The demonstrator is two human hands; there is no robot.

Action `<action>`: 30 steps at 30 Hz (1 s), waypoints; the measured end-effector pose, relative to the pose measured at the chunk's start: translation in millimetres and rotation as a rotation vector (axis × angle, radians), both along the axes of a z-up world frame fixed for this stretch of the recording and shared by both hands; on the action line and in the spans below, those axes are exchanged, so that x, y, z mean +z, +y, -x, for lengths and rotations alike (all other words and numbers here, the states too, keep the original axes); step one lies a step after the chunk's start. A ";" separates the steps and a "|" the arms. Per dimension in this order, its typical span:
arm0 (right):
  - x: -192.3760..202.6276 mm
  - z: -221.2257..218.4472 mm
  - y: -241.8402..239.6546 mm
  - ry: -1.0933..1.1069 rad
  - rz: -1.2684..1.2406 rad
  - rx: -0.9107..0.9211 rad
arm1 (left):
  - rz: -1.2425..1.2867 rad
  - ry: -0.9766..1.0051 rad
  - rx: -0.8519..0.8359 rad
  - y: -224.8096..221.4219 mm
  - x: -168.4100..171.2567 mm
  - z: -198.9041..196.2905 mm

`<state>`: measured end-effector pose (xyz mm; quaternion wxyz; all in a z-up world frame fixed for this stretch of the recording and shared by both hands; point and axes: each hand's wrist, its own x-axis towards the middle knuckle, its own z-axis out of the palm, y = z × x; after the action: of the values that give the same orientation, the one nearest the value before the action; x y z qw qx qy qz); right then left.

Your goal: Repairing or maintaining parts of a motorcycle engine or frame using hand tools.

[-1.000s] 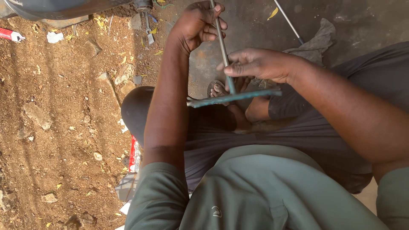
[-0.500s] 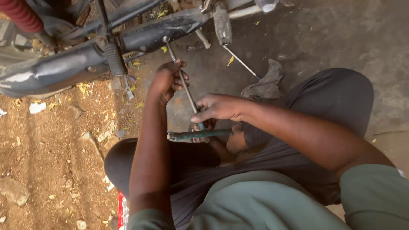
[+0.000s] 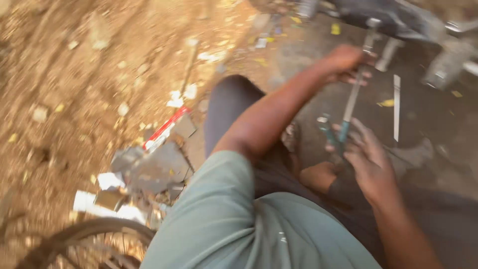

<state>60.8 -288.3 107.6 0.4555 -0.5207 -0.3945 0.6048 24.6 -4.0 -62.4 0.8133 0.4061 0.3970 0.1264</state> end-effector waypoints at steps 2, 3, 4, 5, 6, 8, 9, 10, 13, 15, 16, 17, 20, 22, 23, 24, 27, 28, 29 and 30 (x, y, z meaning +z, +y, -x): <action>-2.2 12.5 1.0 -0.043 -0.098 0.040 | -0.024 0.017 -0.008 14.2 -0.7 -11.3; -1.2 21.1 -2.7 -0.150 -0.104 -0.010 | -0.022 -0.015 -0.034 9.7 0.4 -17.1; -1.1 24.8 -5.5 -0.256 -0.113 -0.062 | -0.021 -0.045 -0.061 8.5 -0.4 -27.9; -2.3 26.9 -3.5 -0.256 -0.121 -0.054 | -0.028 -0.046 -0.052 6.1 3.2 -25.1; -4.3 26.7 0.0 -0.321 -0.121 -0.120 | -0.023 -0.037 -0.067 5.0 6.0 -24.6; -3.4 27.1 4.7 -0.395 -0.126 -0.207 | -0.026 -0.036 -0.102 5.7 10.6 -24.9; 0.2 26.8 4.7 -0.686 -0.073 -0.152 | -0.023 -0.022 -0.115 5.0 11.0 -25.3; 3.3 26.0 5.0 -0.975 -0.011 -0.092 | -0.019 -0.008 -0.128 4.9 10.8 -26.1; -1.0 22.3 1.2 -0.050 -0.002 -0.250 | -0.011 -0.017 -0.121 7.5 12.5 -33.1; 11.1 17.8 2.3 0.443 0.002 -0.288 | 0.017 -0.051 -0.092 8.5 6.4 -38.9; 17.2 16.2 3.6 0.940 0.010 -0.313 | 0.044 -0.083 -0.058 10.1 3.9 -40.3; 21.3 13.9 4.2 0.937 0.005 -0.314 | 0.041 -0.087 -0.061 7.1 5.4 -42.2; 31.2 6.9 4.1 0.692 -0.104 -0.326 | 0.073 -0.112 -0.011 -0.3 13.1 -43.1; 35.8 1.0 -3.3 -0.310 -0.303 -0.760 | 0.070 -0.064 0.070 -9.2 21.4 -42.2; 41.2 -8.3 -7.1 -0.328 -0.315 -0.792 | 0.061 -0.081 0.036 -12.2 27.9 -40.9; 47.0 -18.5 -11.4 -0.734 -0.532 -0.624 | 0.056 -0.049 0.084 -14.6 34.2 -40.6; 75.5 -5.5 -9.9 -1.415 -0.576 -0.203 | 0.035 -0.035 0.144 -20.4 39.9 -39.4; 86.4 5.6 -4.7 -1.633 -0.397 0.061 | 0.037 -0.035 0.206 -20.4 38.8 -37.6; 83.3 10.9 -3.7 -1.651 -0.379 0.025 | 0.025 -0.046 0.170 -21.1 40.1 -35.7; 79.8 16.3 -2.1 -1.703 -0.353 0.046 | 0.022 -0.019 0.183 -21.1 40.8 -33.4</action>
<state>44.4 -290.4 187.3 0.0670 -0.7096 -0.6995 -0.0514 57.9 -25.1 -21.6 0.8064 0.3581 0.4261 0.1997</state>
